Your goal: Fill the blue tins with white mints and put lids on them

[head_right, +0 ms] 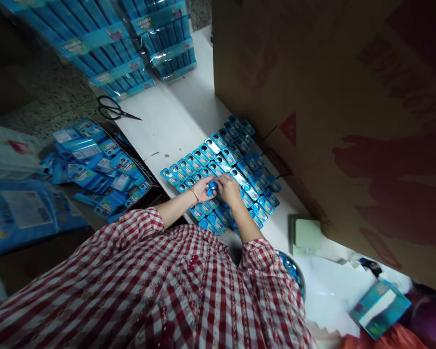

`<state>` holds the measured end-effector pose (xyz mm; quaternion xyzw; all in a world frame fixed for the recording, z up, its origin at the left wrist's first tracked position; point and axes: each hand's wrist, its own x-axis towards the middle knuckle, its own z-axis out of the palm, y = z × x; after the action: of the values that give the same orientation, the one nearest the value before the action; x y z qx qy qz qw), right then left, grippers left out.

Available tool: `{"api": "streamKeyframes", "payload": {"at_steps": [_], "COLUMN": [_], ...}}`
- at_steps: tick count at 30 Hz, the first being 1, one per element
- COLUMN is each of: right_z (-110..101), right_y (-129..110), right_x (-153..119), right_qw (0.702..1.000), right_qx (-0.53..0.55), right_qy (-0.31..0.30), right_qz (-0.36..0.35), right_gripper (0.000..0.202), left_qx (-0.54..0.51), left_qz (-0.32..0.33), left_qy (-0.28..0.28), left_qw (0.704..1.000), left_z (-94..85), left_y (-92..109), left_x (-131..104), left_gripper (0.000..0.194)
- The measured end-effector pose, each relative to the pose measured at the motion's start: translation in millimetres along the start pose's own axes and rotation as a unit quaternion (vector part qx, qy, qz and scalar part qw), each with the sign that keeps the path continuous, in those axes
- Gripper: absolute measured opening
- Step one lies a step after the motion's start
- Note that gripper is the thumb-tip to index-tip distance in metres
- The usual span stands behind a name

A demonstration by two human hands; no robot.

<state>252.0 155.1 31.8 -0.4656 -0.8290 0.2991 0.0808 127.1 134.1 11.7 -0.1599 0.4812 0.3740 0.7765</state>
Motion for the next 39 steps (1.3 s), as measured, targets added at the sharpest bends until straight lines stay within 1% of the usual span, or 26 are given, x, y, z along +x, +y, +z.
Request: {"api": "streamKeyframes", "payload": {"at_steps": [3, 5, 6, 8, 10, 12, 15, 18, 20, 23, 25, 27, 29, 30, 31, 33, 36, 39], "right_z": [-4, -6, -6, -6, -5, -4, -4, -5, -4, -1, 2, 2, -1, -4, -8, -15, -23, -28], "right_y": [-5, -9, -10, -10, -6, 1, 10, 14, 13, 7, 5, 9, 20, 28, 36, 49, 56, 53], "right_x": [2, 4, 4, 3, 1, -2, -7, -10, -11, -15, -16, -16, -11, -6, 0, 15, 42, 66], "right_qw": [0.996, 0.991, 0.989, 0.992, 0.998, 1.000, 0.998, 0.995, 0.995, 0.997, 0.995, 0.987, 0.976, 0.971, 0.967, 0.966, 0.961, 0.940], "right_qx": [-0.055, -0.105, -0.119, -0.112, -0.067, -0.016, 0.037, 0.060, 0.061, 0.061, 0.075, 0.105, 0.125, 0.119, 0.101, 0.034, -0.087, -0.155], "right_qy": [-0.058, -0.085, -0.087, -0.063, -0.017, 0.016, 0.047, 0.080, 0.073, 0.046, 0.065, 0.110, 0.143, 0.149, 0.146, 0.116, 0.032, -0.063], "right_qz": [-0.034, -0.028, -0.019, -0.001, 0.012, 0.015, 0.020, 0.030, 0.019, 0.011, 0.021, 0.049, 0.109, 0.147, 0.183, 0.230, 0.260, 0.298], "right_gripper": [0.025, 0.027, 0.028, 0.030, 0.032, 0.032, 0.032, 0.028, 0.023, 0.018, 0.013, 0.013, 0.016, 0.016, 0.016, 0.013, 0.012, 0.027], "left_qx": [0.019, 0.034, 0.038, 0.042, 0.046, 0.052, 0.061, 0.075, 0.081, 0.084, 0.092, 0.097, 0.093, 0.092, 0.091, 0.090, 0.094, 0.098], "left_qz": [0.006, 0.014, 0.016, 0.016, 0.008, 0.000, 0.008, 0.013, 0.020, 0.054, 0.070, 0.065, 0.051, 0.047, 0.048, 0.058, 0.064, 0.066], "left_qy": [-0.002, -0.001, 0.000, -0.009, -0.028, -0.044, -0.043, -0.050, -0.055, -0.049, -0.048, -0.043, -0.038, -0.036, -0.035, -0.030, -0.024, -0.021], "left_qw": [1.000, 0.999, 0.999, 0.999, 0.999, 0.998, 0.997, 0.996, 0.995, 0.994, 0.992, 0.992, 0.994, 0.994, 0.994, 0.994, 0.993, 0.993], "left_z": [1.7, 3.0, 3.5, 3.9, 3.5, 2.9, 2.9, 3.6, 3.9, 4.0, 4.1, 3.8, 2.7, 1.9, 0.9, -1.0, -3.2, -5.0], "left_y": [-2, -4, -5, -6, -5, -4, -5, -7, -10, -15, -16, -15, -11, -9, -7, -4, -2, 0], "left_x": [2, 2, 2, 2, 1, 2, 3, 4, 5, 7, 8, 8, 6, 5, 4, 0, -4, -7], "left_gripper": [0.026, 0.030, 0.032, 0.032, 0.029, 0.025, 0.021, 0.017, 0.016, 0.019, 0.020, 0.021, 0.024, 0.026, 0.028, 0.029, 0.029, 0.029]}}
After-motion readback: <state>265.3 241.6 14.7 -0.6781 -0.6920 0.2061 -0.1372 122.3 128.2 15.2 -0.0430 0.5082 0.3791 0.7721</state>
